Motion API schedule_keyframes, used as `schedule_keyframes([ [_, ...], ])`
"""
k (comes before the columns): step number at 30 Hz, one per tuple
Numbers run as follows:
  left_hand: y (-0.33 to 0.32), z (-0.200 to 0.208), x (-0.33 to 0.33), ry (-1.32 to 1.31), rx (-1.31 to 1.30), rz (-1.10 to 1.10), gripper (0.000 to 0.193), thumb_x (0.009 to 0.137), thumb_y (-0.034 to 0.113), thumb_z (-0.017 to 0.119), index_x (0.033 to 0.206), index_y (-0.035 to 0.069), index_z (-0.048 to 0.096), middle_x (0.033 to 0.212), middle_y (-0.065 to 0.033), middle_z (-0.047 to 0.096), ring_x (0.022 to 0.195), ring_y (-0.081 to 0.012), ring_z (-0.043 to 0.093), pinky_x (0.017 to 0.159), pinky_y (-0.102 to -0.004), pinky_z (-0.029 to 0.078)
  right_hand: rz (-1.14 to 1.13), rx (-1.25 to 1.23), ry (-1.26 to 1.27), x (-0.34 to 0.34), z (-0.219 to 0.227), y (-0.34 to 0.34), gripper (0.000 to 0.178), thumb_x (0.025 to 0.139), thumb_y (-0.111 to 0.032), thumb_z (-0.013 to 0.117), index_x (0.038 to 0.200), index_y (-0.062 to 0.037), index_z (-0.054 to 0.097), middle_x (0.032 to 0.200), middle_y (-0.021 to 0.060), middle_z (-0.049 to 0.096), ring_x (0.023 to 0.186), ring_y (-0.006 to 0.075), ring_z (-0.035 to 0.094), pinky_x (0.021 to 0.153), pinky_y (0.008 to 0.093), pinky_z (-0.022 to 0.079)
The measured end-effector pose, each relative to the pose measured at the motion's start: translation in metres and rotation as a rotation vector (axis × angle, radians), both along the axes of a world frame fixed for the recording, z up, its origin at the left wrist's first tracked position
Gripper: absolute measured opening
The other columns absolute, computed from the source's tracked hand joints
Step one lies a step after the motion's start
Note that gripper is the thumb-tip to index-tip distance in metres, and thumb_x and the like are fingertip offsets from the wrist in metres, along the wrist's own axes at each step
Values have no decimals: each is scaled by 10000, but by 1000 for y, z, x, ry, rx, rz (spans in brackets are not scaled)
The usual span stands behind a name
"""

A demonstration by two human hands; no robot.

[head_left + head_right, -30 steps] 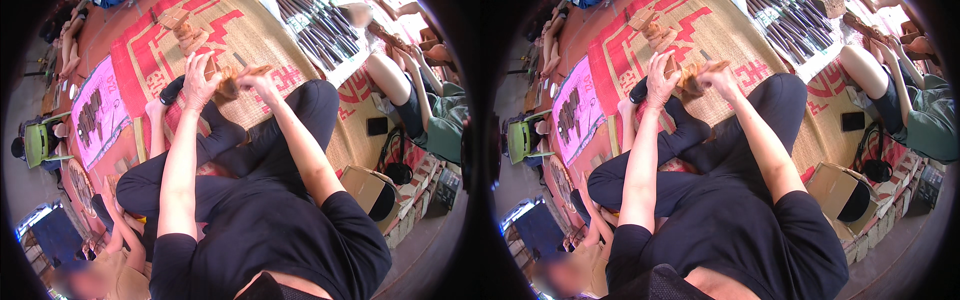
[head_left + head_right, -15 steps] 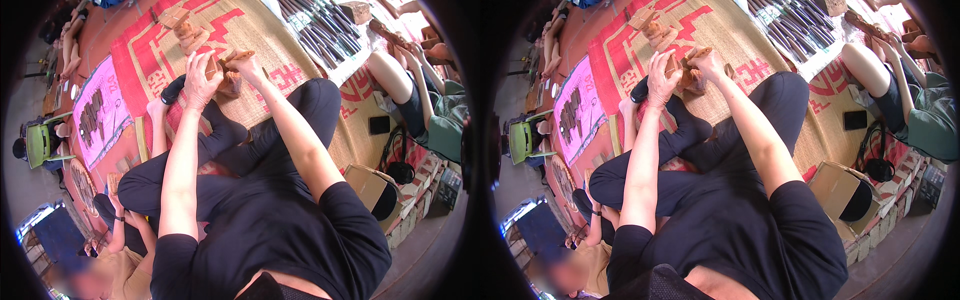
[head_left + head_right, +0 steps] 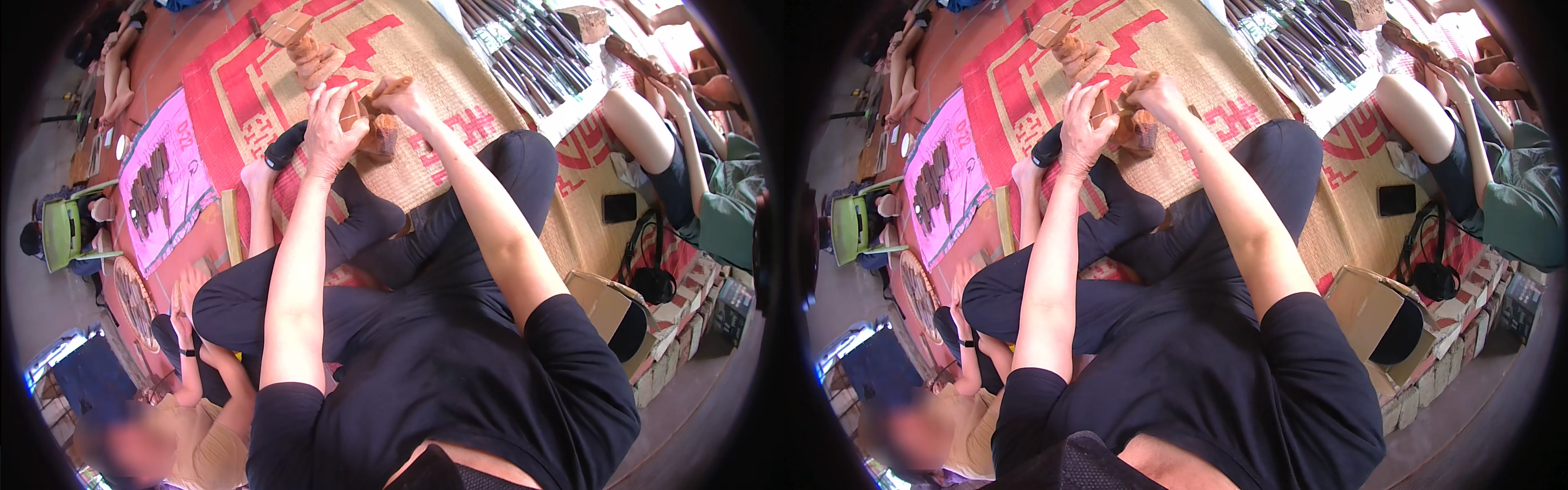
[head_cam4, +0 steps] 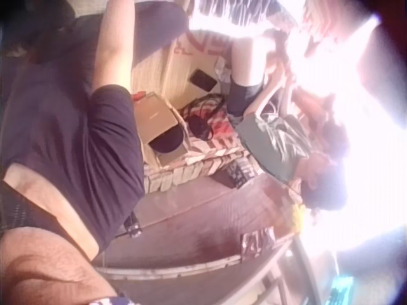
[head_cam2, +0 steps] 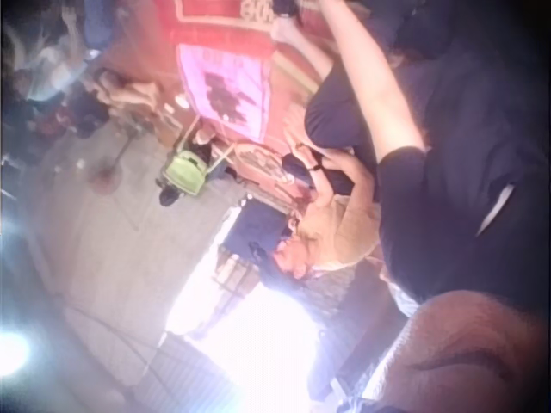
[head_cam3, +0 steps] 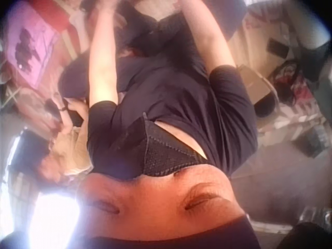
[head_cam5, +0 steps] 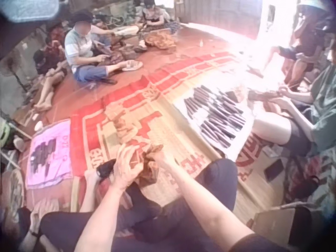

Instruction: The person sits cross-legged on a mat and carves a piece of wood using a knife. They hold the wood in their left hand and use the knife in their right hand to shape it. The person rotates the wood periodically to work on different sides.

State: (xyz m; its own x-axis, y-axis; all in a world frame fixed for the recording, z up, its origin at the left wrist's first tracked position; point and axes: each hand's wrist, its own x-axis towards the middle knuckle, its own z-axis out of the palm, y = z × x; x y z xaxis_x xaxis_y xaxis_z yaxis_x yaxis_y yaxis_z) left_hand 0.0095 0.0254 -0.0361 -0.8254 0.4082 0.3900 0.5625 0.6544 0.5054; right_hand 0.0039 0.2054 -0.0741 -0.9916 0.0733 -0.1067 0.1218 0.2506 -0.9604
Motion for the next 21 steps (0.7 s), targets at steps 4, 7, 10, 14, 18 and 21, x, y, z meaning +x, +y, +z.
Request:
schedule_keyframes([
  [4,-4,-8,1,18,-2,19,571,696,200,693,1252,146,574,1225,-94,561,1298,-362,413,1106,-442,356,116,383,-228,-9,-15,25,63,751,-136,645,760,-75,658,722,51,641,634,135,620,588,301,500],
  [7,2,-3,-1,13,-1,16,569,700,202,695,1253,149,575,1226,-94,562,1302,-360,410,1107,-441,356,-33,249,-206,-15,-21,31,354,914,-315,536,811,7,639,726,175,648,677,244,667,652,387,547],
  [10,-3,-6,-1,-6,-4,29,572,704,206,700,1259,155,573,1244,-89,553,1317,-350,398,1108,-438,357,-8,104,5,-2,19,6,196,812,-247,655,812,-56,700,793,130,692,772,229,678,744,336,538],
  [14,-2,-5,0,-4,3,17,585,698,209,700,1266,162,567,1246,-88,552,1317,-349,397,1110,-434,355,85,110,-18,-8,8,6,188,707,-235,744,855,-119,737,818,93,709,797,219,687,770,335,534],
  [18,1,-4,-1,9,-8,13,571,703,210,685,1260,157,571,1238,-86,557,1307,-353,408,1109,-437,355,172,389,-145,-6,-15,33,166,738,-221,703,809,-72,726,759,134,694,739,218,694,707,328,548],
  [21,-4,-4,3,-21,-12,38,569,720,211,684,1274,142,573,1273,-101,557,1332,-352,397,1127,-436,321,34,113,-154,8,9,32,177,749,-178,683,774,-3,692,693,127,666,668,169,674,645,318,535],
])
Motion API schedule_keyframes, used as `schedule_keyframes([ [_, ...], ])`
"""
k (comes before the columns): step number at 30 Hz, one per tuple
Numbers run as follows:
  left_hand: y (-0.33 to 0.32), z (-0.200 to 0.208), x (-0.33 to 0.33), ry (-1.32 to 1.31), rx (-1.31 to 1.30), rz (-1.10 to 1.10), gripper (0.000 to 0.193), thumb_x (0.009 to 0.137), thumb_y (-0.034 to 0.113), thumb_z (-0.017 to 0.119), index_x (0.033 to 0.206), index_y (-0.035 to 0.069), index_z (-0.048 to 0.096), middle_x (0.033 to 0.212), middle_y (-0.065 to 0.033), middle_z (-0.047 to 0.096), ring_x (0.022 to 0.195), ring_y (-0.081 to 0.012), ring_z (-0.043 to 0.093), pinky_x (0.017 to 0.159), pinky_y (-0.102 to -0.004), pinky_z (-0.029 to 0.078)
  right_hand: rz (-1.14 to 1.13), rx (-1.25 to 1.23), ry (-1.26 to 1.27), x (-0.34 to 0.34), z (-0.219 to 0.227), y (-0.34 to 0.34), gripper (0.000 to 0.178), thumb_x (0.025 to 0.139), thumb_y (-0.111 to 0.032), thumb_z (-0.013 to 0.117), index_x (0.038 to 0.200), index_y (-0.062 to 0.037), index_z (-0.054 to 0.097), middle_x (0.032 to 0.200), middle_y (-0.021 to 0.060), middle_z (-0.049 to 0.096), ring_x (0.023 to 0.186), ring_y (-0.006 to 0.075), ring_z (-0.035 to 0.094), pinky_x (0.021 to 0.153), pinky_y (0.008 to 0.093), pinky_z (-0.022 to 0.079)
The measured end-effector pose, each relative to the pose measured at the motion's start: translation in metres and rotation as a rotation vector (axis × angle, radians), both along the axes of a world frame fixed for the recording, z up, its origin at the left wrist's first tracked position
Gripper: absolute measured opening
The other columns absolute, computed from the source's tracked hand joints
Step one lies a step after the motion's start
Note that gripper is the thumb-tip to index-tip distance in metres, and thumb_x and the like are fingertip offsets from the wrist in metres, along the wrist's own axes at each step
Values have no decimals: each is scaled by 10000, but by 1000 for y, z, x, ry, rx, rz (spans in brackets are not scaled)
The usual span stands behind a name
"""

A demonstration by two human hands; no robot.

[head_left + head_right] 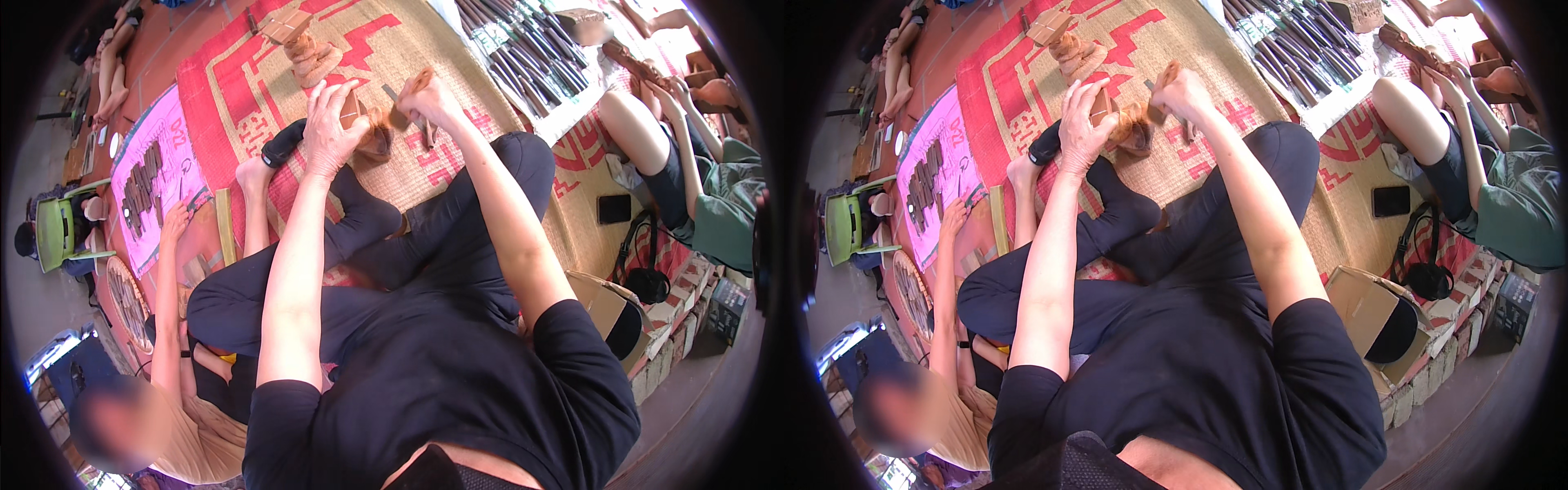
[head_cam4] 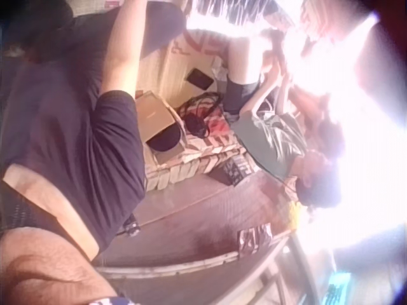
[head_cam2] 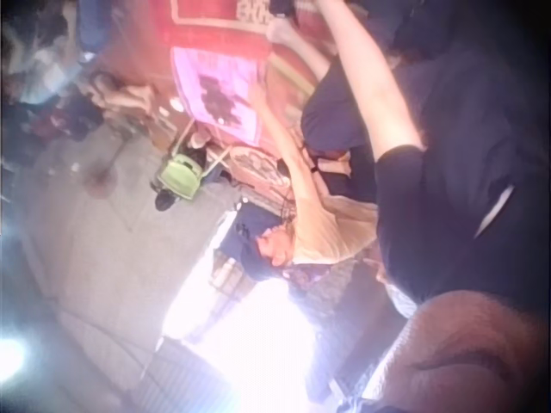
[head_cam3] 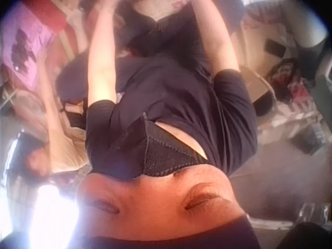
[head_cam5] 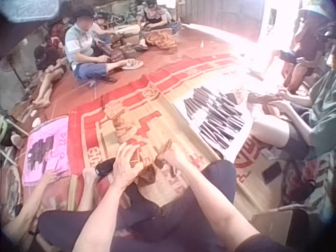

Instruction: The person sits cross-legged on a mat and carves a piece of wood using a knife. They hold the wood in their left hand and use the knife in their right hand to shape it. The person rotates the wood periodically to work on different sides.

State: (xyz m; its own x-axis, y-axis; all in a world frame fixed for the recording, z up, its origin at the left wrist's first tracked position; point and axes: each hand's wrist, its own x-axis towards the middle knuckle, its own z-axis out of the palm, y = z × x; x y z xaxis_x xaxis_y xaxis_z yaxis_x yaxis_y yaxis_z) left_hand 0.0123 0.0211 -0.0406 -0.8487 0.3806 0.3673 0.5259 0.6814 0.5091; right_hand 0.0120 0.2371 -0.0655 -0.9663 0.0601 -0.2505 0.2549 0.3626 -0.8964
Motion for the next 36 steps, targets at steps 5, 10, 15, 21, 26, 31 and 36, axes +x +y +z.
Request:
schedule_keyframes([
  [5,5,2,-3,4,12,-12,565,723,212,686,1274,150,577,1267,-101,561,1335,-350,398,1127,-438,322,-266,-300,127,17,-11,-13,139,715,-129,701,738,4,665,678,79,656,629,136,635,579,282,506],
  [10,3,-1,-1,20,23,-5,557,724,212,679,1269,149,582,1268,-104,561,1330,-350,404,1126,-437,324,-149,-384,-84,52,-23,-5,106,660,-106,684,696,-18,636,648,62,632,564,147,615,499,292,492],
  [15,2,1,-1,15,14,4,561,719,221,671,1268,140,586,1277,-120,558,1328,-350,407,1122,-438,327,-254,-82,118,26,-32,3,171,692,-126,724,822,-34,662,721,45,675,663,113,647,621,239,520],
  [21,-6,-2,0,38,45,-19,569,717,217,658,1275,132,585,1278,-130,558,1323,-350,413,1122,-439,325,-331,-537,104,10,-35,-16,129,746,-56,702,841,10,645,711,27,611,627,96,573,569,235,461],
  [26,-10,-5,2,58,82,-11,582,687,195,692,1255,129,583,1245,-120,567,1304,-368,422,1129,-448,324,-18,-383,-59,20,-25,4,105,746,-72,691,795,3,636,674,49,629,588,110,615,550,246,502],
  [31,-7,-1,3,50,94,-16,568,689,186,689,1244,120,588,1246,-120,570,1306,-368,420,1129,-451,322,-154,-209,-167,9,-15,16,140,726,-177,717,773,-46,703,654,63,665,585,126,651,577,248,520],
  [36,-6,1,4,62,80,-15,575,684,189,690,1245,119,586,1239,-122,570,1304,-369,418,1126,-449,325,-273,-334,67,1,-42,-2,148,729,-158,712,752,-18,671,634,60,654,559,133,643,543,238,517],
])
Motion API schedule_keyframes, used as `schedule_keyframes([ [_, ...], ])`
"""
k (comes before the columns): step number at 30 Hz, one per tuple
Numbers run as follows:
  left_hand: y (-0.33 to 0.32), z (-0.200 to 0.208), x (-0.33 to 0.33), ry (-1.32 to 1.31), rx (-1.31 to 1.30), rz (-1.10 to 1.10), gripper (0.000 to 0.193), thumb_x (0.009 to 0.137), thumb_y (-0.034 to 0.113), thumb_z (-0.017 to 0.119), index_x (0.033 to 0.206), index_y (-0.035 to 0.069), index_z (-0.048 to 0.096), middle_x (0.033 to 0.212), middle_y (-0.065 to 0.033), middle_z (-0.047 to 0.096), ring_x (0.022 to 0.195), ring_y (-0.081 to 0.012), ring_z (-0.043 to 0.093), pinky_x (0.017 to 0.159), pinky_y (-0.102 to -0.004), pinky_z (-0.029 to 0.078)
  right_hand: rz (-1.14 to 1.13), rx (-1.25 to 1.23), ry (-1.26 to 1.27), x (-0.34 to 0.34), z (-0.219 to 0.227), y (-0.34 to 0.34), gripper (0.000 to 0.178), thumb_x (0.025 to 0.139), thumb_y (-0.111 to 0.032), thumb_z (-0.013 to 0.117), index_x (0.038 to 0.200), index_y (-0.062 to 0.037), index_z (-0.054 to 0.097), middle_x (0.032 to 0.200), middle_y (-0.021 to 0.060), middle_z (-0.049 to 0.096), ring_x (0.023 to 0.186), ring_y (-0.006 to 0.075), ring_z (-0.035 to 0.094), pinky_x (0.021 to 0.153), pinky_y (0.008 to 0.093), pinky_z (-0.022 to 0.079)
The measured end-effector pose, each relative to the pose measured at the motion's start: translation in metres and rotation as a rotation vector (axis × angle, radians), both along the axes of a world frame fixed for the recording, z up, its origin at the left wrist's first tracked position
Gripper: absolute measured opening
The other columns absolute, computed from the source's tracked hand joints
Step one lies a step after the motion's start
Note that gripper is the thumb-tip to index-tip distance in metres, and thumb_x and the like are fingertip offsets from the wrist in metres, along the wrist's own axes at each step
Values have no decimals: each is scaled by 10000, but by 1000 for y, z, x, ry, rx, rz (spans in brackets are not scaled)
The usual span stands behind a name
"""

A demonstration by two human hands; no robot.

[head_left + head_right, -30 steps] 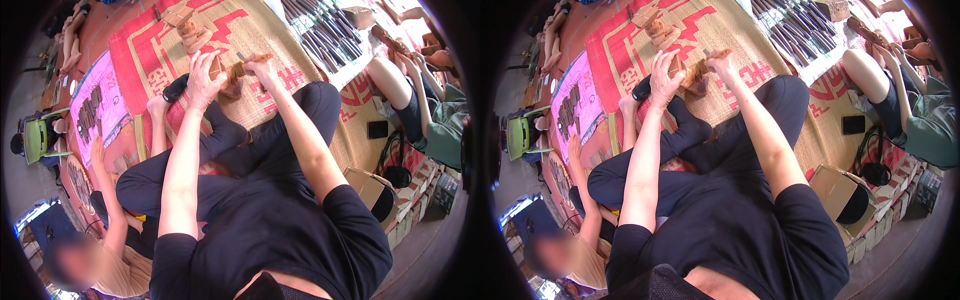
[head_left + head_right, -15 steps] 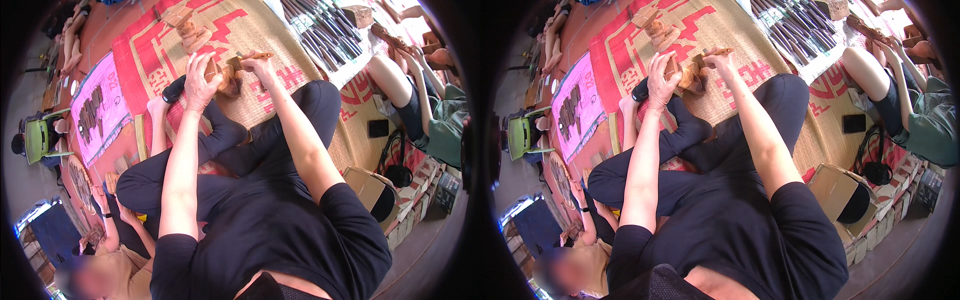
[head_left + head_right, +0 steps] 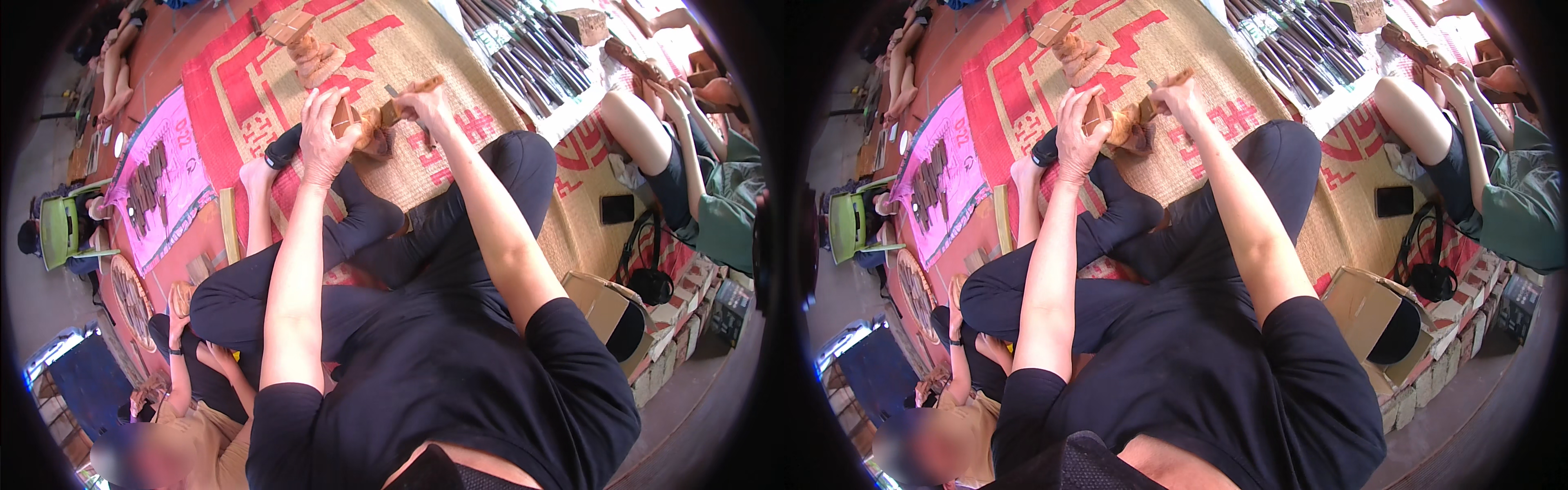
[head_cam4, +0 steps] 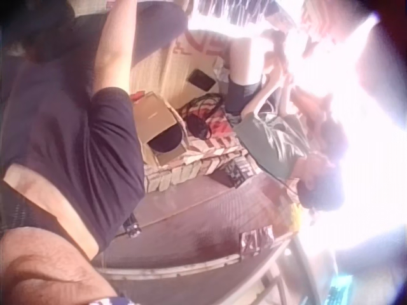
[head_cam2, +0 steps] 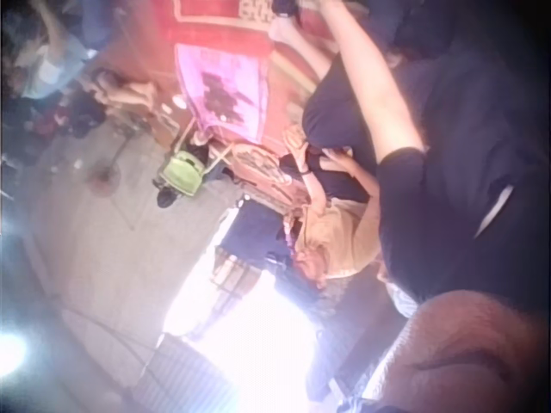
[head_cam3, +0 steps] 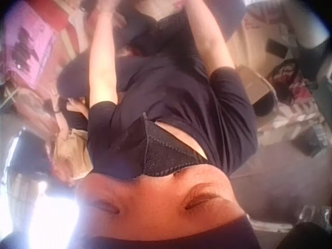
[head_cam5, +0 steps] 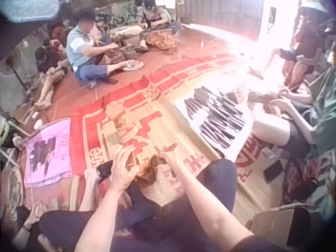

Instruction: The person sits cross-legged on a mat and carves a piece of wood using a knife. They hold the wood in their left hand and use the knife in their right hand to shape it. The person rotates the wood periodically to work on different sides.

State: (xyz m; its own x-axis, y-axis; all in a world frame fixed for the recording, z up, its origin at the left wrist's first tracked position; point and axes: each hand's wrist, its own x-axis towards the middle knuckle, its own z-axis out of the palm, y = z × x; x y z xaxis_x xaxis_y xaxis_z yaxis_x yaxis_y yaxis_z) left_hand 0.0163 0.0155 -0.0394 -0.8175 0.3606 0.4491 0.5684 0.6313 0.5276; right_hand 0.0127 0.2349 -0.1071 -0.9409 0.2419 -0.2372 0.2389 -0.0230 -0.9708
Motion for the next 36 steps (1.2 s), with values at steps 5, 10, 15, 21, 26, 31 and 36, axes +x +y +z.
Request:
schedule_keyframes([
  [5,-2,-2,-1,-7,-19,7,581,685,195,689,1251,119,579,1238,-125,570,1300,-366,422,1125,-446,327,120,-23,-209,40,7,-4,105,751,-101,693,735,-19,629,598,45,617,487,108,594,457,218,470],
  [10,-3,-9,-4,-7,-5,5,581,690,197,681,1256,121,576,1239,-130,570,1302,-365,421,1129,-446,324,33,-1,-97,37,23,12,126,752,-115,705,762,-7,641,589,29,604,474,98,560,451,237,443],
  [15,-3,-8,-3,-6,-6,3,574,691,195,675,1253,127,580,1236,-128,573,1304,-366,421,1132,-445,321,-2,-213,-23,42,9,-12,93,664,-89,695,673,-25,628,640,38,629,542,113,591,507,248,475],
  [21,-3,-7,-1,-12,-14,20,580,693,204,682,1259,130,578,1244,-125,573,1311,-368,415,1132,-447,322,70,-49,-15,61,22,-3,113,738,-112,688,763,-18,631,655,32,623,539,91,573,490,232,446],
  [26,-5,-8,-2,-13,-5,9,579,696,209,686,1259,131,580,1245,-125,572,1313,-368,412,1132,-448,320,25,-156,143,54,12,-19,119,744,-93,720,792,-5,657,652,32,620,610,99,581,579,244,477],
  [31,-9,-10,6,-18,-16,23,587,699,209,688,1269,130,572,1243,-129,570,1317,-373,406,1135,-453,315,240,-23,-61,68,6,-3,176,696,-147,724,795,-14,666,638,10,617,537,88,550,493,240,452],
  [36,-9,-8,6,-21,-15,20,587,696,201,691,1266,128,572,1235,-128,572,1313,-372,410,1134,-453,315,-17,-144,100,67,29,-21,155,704,-143,719,801,-32,671,626,3,600,585,73,558,540,224,443],
])
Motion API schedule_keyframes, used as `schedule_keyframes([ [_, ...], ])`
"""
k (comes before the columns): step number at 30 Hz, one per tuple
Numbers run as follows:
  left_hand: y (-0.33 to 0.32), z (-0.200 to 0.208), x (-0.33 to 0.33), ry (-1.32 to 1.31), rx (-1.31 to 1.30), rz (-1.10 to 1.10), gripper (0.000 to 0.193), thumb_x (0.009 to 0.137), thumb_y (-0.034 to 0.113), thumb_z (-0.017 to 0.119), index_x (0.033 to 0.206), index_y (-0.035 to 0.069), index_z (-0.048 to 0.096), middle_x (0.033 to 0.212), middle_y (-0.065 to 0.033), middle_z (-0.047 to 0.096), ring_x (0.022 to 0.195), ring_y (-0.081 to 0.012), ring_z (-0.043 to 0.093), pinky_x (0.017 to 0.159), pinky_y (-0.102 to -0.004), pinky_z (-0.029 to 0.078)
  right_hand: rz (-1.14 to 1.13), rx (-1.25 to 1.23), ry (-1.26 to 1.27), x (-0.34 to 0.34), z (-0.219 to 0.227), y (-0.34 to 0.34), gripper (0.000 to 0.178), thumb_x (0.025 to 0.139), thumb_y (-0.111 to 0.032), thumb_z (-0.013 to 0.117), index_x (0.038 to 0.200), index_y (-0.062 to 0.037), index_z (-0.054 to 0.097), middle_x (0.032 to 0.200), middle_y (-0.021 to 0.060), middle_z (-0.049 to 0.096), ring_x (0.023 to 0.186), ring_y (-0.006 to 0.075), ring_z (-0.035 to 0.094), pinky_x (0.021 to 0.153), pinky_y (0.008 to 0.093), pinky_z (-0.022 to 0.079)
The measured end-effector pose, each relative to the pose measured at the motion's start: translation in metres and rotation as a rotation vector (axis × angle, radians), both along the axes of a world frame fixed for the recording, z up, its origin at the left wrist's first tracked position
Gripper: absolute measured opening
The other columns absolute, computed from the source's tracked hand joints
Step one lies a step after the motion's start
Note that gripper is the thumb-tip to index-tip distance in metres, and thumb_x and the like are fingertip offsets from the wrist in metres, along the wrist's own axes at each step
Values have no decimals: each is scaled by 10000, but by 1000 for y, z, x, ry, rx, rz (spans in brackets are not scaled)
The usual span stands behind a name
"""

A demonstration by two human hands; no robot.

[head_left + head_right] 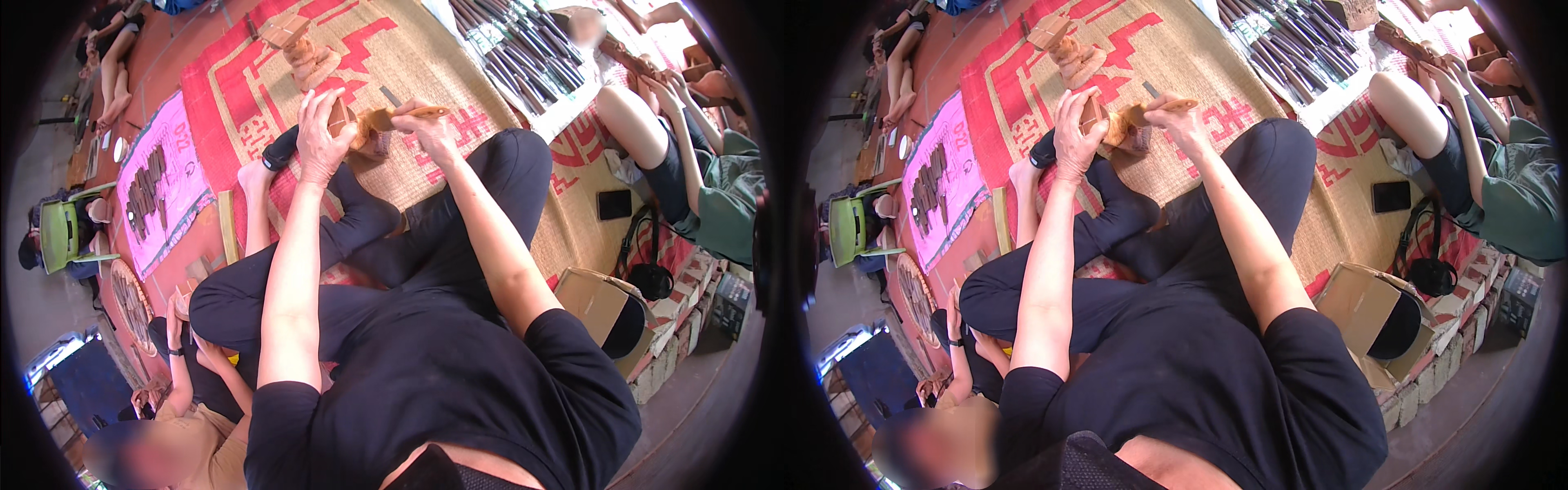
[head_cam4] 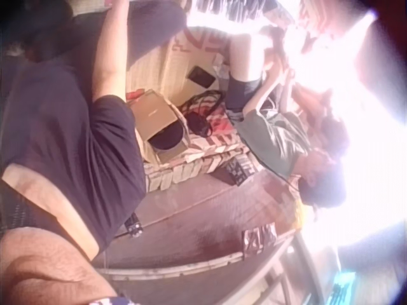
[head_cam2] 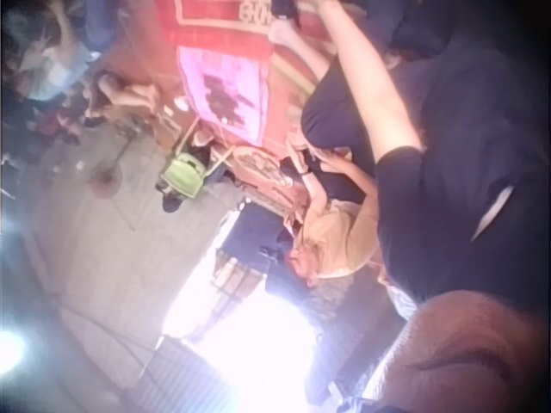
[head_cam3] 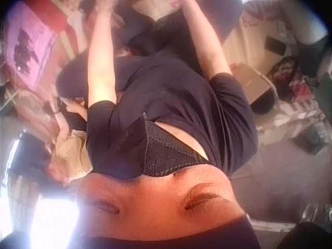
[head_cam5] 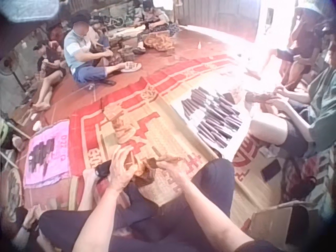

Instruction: The person sits cross-legged on a mat and carves a piece of wood using a knife. They hold the wood in their left hand and use the knife in their right hand to shape it. The person rotates the wood periodically to work on different sides.

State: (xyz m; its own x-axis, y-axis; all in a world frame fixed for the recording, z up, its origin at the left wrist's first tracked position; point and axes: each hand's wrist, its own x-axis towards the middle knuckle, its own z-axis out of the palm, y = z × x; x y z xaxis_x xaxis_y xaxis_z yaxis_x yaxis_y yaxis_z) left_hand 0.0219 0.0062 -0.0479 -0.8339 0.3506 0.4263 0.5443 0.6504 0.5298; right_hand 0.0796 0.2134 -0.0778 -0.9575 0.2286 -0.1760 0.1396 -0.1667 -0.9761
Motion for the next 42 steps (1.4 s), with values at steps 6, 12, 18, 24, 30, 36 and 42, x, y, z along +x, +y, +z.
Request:
schedule_keyframes([
  [6,5,1,-6,10,9,3,585,695,198,688,1264,125,571,1234,-129,571,1300,-370,419,1129,-448,321,254,162,-188,-5,-7,20,96,684,-93,690,733,-22,648,633,16,610,583,89,569,549,233,458],
  [12,8,0,-9,12,-5,2,577,697,211,687,1256,124,575,1237,-128,565,1299,-370,418,1126,-443,324,-73,11,20,-9,-9,4,115,719,-73,724,778,6,665,656,34,631,597,82,577,541,244,465],
  [18,15,-3,-11,21,-33,31,558,710,217,687,1249,118,580,1218,-121,570,1295,-364,420,1116,-441,337,44,96,-183,15,-19,-8,104,701,-58,715,729,-1,632,642,54,618,524,102,575,493,241,464],
  [24,26,2,-14,-1,-58,30,540,725,209,680,1252,136,585,1244,-120,574,1284,-351,437,1108,-440,345,115,-43,-134,23,-44,-23,98,710,-35,727,722,-2,635,626,48,613,540,98,572,507,237,451],
  [30,23,-6,-19,44,-10,113,546,724,222,694,1246,111,579,1206,-129,574,1271,-372,431,1110,-448,339,-42,-216,-67,21,-37,-15,91,711,-7,716,790,8,673,657,66,632,551,135,578,538,261,479],
  [36,25,-8,-13,33,-55,150,559,737,205,691,1276,123,567,1272,-129,561,1290,-364,424,1111,-439,341,-234,-183,74,14,-17,8,135,770,-70,702,862,20,660,690,61,636,605,116,585,580,255,484],
  [42,29,-4,-13,19,-50,132,556,746,211,688,1281,121,563,1279,-130,557,1295,-365,419,1111,-439,342,-205,103,67,14,-35,-3,75,775,-84,700,830,-34,686,700,59,657,643,109,627,601,260,490],
])
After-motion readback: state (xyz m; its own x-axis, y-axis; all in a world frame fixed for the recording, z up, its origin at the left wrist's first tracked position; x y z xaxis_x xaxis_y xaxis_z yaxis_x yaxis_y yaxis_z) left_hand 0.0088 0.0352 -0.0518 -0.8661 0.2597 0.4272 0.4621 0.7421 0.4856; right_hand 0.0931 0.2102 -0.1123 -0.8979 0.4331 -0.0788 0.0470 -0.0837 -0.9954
